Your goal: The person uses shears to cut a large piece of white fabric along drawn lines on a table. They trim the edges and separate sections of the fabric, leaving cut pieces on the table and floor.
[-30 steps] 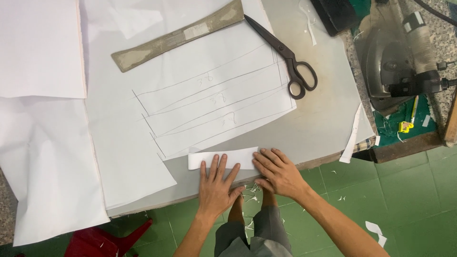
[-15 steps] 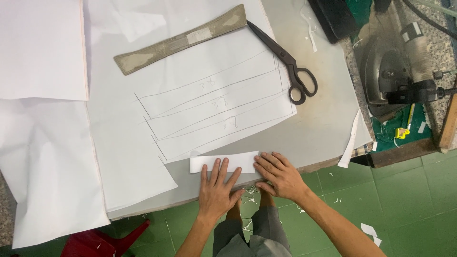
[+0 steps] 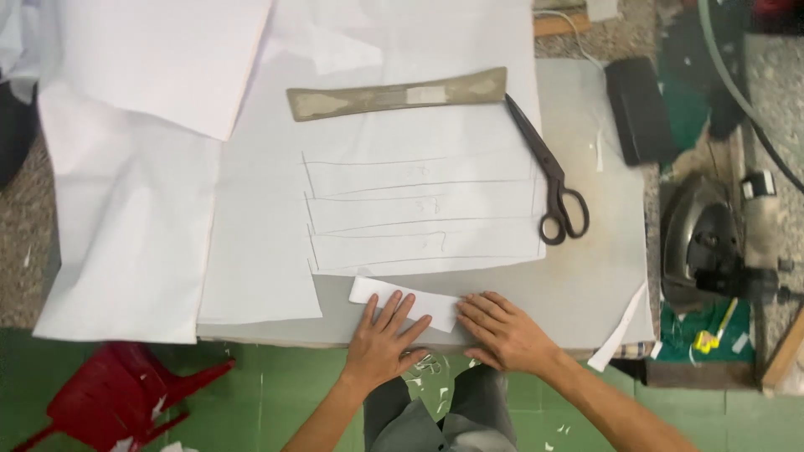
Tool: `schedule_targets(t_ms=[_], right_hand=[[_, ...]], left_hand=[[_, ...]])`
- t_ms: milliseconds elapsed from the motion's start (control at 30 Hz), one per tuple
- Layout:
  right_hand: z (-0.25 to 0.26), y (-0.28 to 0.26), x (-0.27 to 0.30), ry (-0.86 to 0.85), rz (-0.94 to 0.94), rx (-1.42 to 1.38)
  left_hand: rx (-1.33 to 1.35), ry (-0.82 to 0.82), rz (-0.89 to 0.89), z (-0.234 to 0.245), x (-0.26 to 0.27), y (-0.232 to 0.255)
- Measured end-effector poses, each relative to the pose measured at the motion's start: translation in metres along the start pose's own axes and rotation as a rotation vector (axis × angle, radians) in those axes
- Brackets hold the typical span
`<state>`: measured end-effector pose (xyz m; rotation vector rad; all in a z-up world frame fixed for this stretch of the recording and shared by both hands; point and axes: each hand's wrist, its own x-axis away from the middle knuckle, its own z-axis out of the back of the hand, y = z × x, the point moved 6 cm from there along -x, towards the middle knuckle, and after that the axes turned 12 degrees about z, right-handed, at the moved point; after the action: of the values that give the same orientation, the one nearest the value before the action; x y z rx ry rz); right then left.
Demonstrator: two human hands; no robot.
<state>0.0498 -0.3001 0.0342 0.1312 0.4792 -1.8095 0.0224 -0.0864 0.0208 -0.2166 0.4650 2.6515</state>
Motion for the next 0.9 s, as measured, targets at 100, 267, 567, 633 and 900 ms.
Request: schedule_targets(t_ms=[100,267,567,633,900], right_hand=[[-0.010,0.028,-0.001,-0.119,0.222,-0.032],[-0.022,0.061,-0.004,-0.195,0.454,-0.149],[-0.013,0.060,-0.017,-0.151,0.481,-0.235],[-0.012,0.059,-0.018,-0.151,0.487,-0.243],[-0.018,0.059,-0.013,-0.149,0.493,-0.155]], left_hand=[[-0.070,-0.021,-0.038,-0.008,0.006,-0.002],[-0.032,-0.046,0.015,-0.013,0.005,-0.005],[-0.168,0.042,0.307,-0.013,0.020,0.021],[-0.200,0.159,0.497,-0.009,0.015,0.038],[-0.119,0.281,0.863,-0.021,0.001,0.038]])
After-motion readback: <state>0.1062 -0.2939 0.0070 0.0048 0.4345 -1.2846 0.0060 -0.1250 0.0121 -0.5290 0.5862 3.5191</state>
